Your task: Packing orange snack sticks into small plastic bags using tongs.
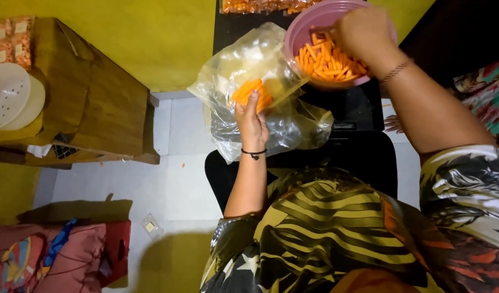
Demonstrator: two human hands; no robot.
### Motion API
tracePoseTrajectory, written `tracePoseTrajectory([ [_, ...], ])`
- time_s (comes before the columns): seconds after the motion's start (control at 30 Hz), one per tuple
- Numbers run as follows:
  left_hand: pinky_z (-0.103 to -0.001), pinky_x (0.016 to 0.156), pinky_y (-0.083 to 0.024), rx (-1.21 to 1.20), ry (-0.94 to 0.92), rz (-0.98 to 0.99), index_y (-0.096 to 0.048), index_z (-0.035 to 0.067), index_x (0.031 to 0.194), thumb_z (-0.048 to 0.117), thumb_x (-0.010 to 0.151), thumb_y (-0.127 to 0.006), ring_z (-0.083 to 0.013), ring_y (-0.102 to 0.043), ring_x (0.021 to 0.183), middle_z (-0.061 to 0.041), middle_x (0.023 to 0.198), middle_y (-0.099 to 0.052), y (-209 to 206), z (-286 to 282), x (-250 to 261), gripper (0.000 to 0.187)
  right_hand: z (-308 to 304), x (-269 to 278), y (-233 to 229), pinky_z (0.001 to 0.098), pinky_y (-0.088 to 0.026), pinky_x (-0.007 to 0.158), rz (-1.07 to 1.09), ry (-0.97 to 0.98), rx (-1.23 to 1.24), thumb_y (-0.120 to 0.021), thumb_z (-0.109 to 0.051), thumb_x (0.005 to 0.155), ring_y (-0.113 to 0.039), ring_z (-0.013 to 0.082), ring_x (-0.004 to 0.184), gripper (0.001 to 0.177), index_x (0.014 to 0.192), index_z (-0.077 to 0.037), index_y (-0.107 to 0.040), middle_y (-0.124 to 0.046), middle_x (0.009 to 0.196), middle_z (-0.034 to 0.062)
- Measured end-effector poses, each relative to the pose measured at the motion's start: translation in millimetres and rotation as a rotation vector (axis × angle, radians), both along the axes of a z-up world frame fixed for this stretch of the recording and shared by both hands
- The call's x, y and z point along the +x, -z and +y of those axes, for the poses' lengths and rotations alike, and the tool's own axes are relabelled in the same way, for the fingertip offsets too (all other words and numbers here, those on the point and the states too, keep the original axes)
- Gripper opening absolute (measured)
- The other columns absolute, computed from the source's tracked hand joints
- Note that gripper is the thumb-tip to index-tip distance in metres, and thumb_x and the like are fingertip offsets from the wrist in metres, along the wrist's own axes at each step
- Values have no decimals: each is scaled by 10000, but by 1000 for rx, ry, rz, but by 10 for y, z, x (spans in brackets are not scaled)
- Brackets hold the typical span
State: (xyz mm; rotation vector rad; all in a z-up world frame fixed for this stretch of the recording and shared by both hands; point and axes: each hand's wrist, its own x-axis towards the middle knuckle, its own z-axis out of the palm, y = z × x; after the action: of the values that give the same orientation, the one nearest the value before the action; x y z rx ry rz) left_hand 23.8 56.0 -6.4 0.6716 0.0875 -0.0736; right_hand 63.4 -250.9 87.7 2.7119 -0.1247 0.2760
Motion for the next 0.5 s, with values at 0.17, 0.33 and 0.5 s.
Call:
tracePoseTrajectory([
  [0.17,-142,366,-421,-47,26,-58,-482,-59,1180,106,924,-735,-32,-524,436,-137,960,-733,-111,-10,-44,396,-378,-589,-123,378,-502,520,-222,-90,122,-665,-559,1115,-664,318,571,357,1129,-245,-834,-758,820,81],
  [0.33,-144,388,-380,-13,45,-114,-542,8,1023,47,940,-705,-24,-474,446,-69,843,-701,4,-131,-28,188,-566,-1268,-140,357,-511,719,-374,-384,888,-788,-23,1113,-617,263,739,246,1276,156,-746,-755,1035,223],
  [0.5,-264,790,-584,67,47,-163,-576,-3,1029,-23,928,-691,-188,-708,825,-88,896,-680,-58,-259,-94,155,-426,-1692,-100,246,-484,762,-355,-237,1307,-721,17,1118,-598,165,840,234,1334,104,-699,-702,1038,144],
])
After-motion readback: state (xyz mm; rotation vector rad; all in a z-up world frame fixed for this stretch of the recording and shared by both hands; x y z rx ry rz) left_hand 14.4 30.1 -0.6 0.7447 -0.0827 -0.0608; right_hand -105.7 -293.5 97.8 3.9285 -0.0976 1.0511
